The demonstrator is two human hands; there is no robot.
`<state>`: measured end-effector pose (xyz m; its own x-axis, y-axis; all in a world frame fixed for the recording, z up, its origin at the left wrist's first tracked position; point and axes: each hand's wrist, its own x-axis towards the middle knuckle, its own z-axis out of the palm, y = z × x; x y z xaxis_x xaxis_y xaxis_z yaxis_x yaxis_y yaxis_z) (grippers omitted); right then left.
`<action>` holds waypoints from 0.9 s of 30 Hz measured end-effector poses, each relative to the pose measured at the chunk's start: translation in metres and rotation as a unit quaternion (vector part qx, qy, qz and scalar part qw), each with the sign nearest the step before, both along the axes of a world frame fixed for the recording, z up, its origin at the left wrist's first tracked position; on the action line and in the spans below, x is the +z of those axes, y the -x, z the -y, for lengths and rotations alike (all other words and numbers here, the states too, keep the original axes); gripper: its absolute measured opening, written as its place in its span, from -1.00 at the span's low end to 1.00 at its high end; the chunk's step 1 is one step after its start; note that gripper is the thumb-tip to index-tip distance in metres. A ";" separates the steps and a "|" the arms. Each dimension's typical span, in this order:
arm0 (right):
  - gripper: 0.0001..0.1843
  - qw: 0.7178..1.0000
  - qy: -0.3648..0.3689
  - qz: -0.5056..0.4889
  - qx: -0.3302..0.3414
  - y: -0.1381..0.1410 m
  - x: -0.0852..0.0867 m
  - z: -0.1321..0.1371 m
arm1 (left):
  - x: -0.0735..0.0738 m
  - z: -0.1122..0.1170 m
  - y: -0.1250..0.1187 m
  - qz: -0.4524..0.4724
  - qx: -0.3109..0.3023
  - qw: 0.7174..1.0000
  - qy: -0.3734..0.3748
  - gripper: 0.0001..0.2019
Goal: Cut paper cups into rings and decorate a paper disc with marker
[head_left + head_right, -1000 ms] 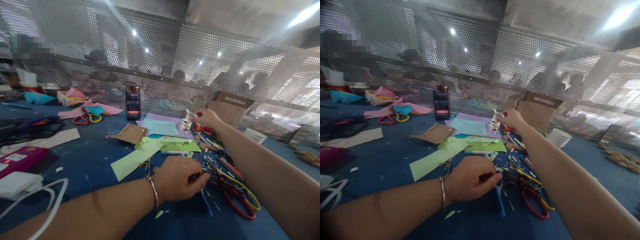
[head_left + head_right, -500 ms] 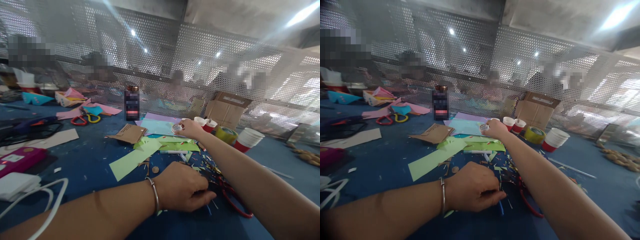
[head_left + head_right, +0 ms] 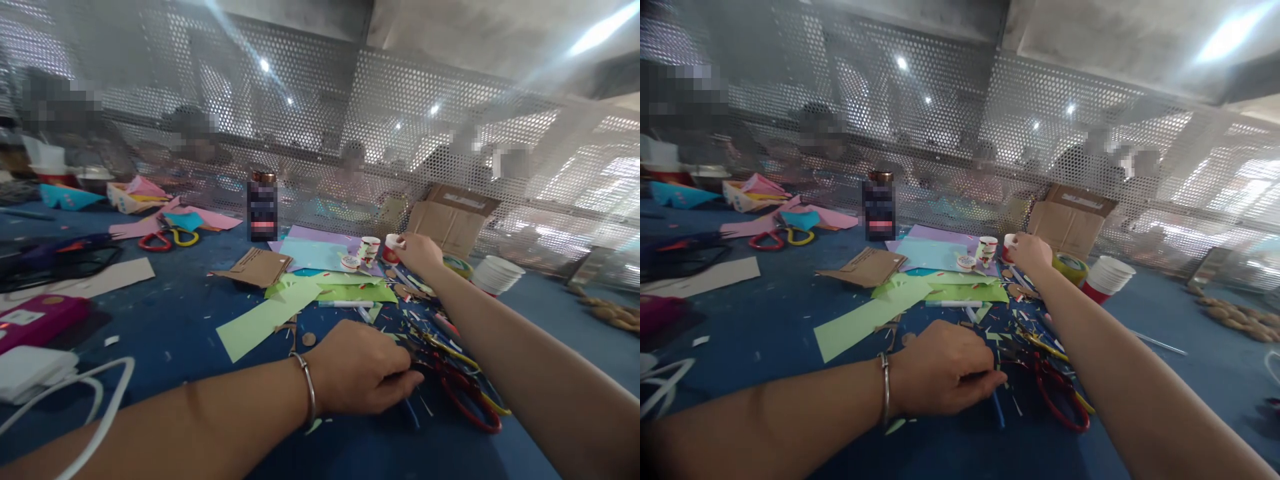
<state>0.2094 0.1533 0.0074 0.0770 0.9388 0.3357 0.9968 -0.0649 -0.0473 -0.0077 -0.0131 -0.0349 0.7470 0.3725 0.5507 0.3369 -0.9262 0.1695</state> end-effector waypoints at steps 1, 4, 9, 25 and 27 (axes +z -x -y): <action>-0.68 1.000 0.007 0.002 -0.005 -0.005 -0.002 -0.001 | 0.000 0.000 0.000 -0.001 0.002 1.000 -0.002 -0.65; -0.63 1.000 0.010 0.007 -0.003 -0.012 -0.007 0.000 | 0.001 -0.001 0.000 0.001 -0.002 1.000 -0.001 -0.65; -0.74 0.999 -0.051 0.001 0.008 -0.010 -0.001 0.017 | 0.002 -0.002 0.001 0.031 0.012 0.999 0.015 -0.67; -0.73 0.903 0.070 -0.341 0.251 0.020 0.006 0.195 | 0.000 -0.015 0.003 0.105 0.151 0.977 0.107 -0.30; -0.73 0.883 0.102 -0.393 0.238 0.022 0.006 0.198 | 0.001 -0.016 0.004 0.085 0.145 0.980 0.103 -0.29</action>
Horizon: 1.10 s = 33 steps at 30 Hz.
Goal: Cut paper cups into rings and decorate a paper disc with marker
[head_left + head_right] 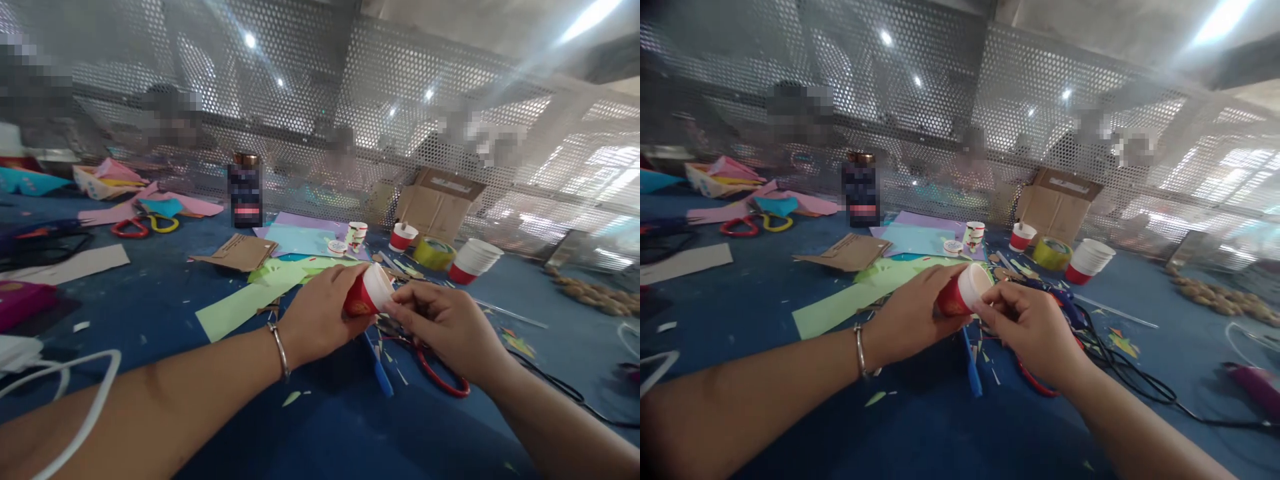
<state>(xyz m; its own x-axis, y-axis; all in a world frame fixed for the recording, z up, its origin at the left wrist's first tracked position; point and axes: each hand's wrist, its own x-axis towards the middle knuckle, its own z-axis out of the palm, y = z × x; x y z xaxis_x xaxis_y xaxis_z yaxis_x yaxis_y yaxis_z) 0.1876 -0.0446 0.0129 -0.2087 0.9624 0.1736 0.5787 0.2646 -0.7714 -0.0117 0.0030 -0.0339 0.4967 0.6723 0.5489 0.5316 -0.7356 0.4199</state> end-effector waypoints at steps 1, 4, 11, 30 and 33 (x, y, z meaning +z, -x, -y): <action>-0.73 1.000 0.019 -0.022 -0.002 0.000 0.000 0.000 | 0.001 0.000 0.000 -0.009 0.001 1.000 -0.008 -0.27; -0.72 0.997 0.050 -0.064 0.001 -0.004 -0.001 -0.001 | 0.006 0.000 0.001 -0.037 0.005 0.999 -0.034 -0.24; -0.66 0.994 0.045 -0.096 0.034 -0.012 -0.005 0.000 | 0.011 0.001 0.004 -0.071 -0.017 0.997 -0.034 -0.29; -0.72 0.949 -0.199 0.233 -0.076 -0.049 -0.003 -0.025 | 0.007 -0.014 0.006 0.331 0.035 0.923 0.193 -0.56; -0.75 0.944 -0.213 0.243 -0.060 -0.048 -0.006 -0.025 | 0.007 -0.011 0.002 0.354 0.021 0.898 0.261 -0.53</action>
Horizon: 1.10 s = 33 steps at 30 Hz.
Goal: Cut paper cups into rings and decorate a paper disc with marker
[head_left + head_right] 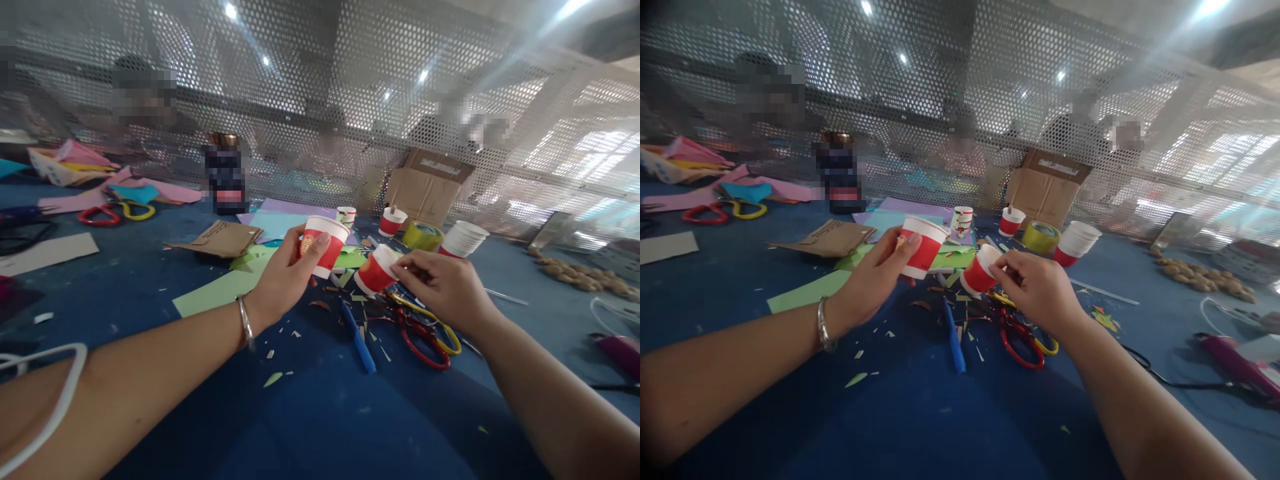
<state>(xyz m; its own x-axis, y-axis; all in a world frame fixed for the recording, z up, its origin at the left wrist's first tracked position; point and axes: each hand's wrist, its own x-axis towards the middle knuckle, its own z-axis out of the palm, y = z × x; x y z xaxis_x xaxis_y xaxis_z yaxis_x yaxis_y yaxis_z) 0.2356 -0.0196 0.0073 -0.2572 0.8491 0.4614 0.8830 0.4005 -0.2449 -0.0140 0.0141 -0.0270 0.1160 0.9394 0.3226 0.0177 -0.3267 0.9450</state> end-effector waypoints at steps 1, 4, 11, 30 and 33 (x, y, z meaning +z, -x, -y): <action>-0.76 1.000 -0.011 -0.002 0.000 0.000 0.000 0.000 | 0.000 0.000 -0.001 0.015 -0.008 1.000 0.021 -0.52; -0.79 0.999 -0.048 -0.001 0.006 0.006 0.000 0.006 | -0.003 -0.002 -0.003 0.070 -0.021 0.996 0.054 -0.49; -0.73 0.985 0.110 0.085 0.098 0.034 -0.003 0.027 | -0.006 -0.006 -0.001 0.096 -0.003 0.994 0.055 -0.41; -0.72 0.960 0.230 0.131 0.095 0.048 -0.007 0.031 | 0.001 -0.006 0.009 -0.072 0.076 0.985 -0.133 -0.45; -0.78 0.957 0.256 0.107 0.089 0.048 -0.009 0.031 | 0.004 -0.005 0.014 -0.135 0.059 0.978 -0.148 -0.42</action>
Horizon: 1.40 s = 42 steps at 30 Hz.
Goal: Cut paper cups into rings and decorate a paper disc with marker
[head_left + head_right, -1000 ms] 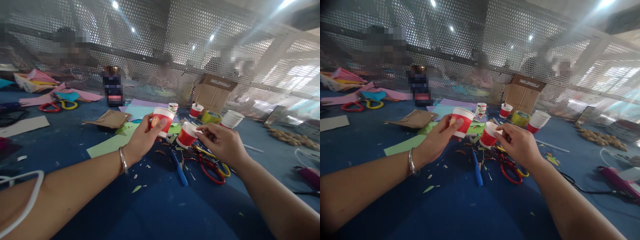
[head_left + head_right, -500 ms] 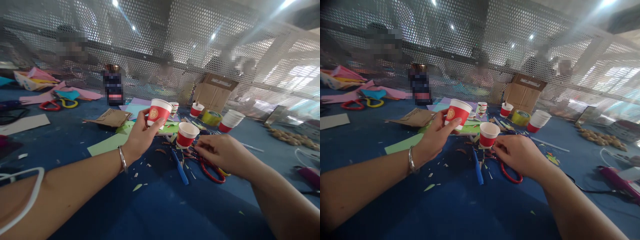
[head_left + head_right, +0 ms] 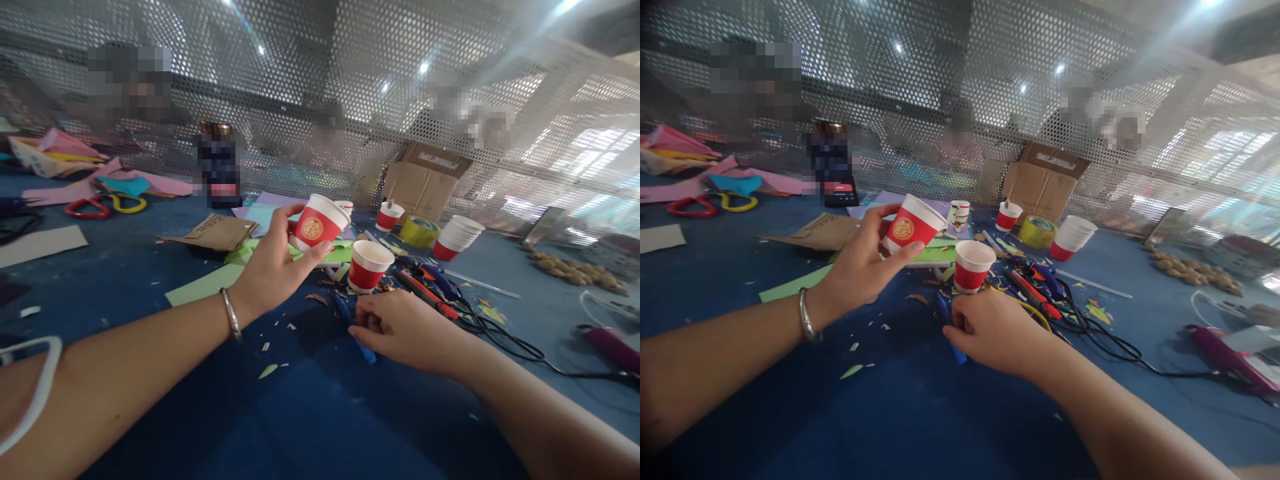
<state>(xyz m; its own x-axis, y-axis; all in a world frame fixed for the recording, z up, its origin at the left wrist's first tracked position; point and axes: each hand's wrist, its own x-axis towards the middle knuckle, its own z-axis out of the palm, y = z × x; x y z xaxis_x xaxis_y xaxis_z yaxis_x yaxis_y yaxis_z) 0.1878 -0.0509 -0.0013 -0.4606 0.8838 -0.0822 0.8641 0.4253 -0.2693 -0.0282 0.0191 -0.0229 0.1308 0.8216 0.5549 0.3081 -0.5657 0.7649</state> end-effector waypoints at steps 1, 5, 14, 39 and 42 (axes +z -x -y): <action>-0.82 1.000 0.009 -0.004 -0.005 -0.001 0.000 0.000 | 0.001 0.000 0.002 -0.007 0.002 1.000 0.004 -0.39; -0.94 0.999 0.029 -0.005 -0.021 -0.001 0.003 0.001 | 0.003 -0.006 0.009 -0.030 0.030 0.998 0.047 -0.19; -0.89 0.998 -0.015 0.005 -0.058 -0.001 -0.002 -0.001 | -0.002 -0.014 0.013 -0.160 0.016 0.987 0.025 -0.28; -0.86 0.983 -0.125 0.057 -0.125 0.014 -0.018 -0.016 | -0.013 -0.029 0.001 -0.020 -0.062 0.981 0.185 -0.37; -0.86 0.982 -0.131 0.056 -0.124 0.016 -0.021 -0.017 | -0.010 -0.027 0.001 -0.052 -0.066 0.980 0.180 -0.39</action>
<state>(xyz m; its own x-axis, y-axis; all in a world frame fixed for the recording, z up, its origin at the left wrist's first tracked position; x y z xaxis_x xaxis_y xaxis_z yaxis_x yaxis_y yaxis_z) 0.1721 -0.0338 -0.0219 -0.2301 0.9651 0.1253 0.9676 0.2406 -0.0764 -0.0296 0.0465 -0.0327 0.2888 0.9342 0.2094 0.3371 -0.3039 0.8910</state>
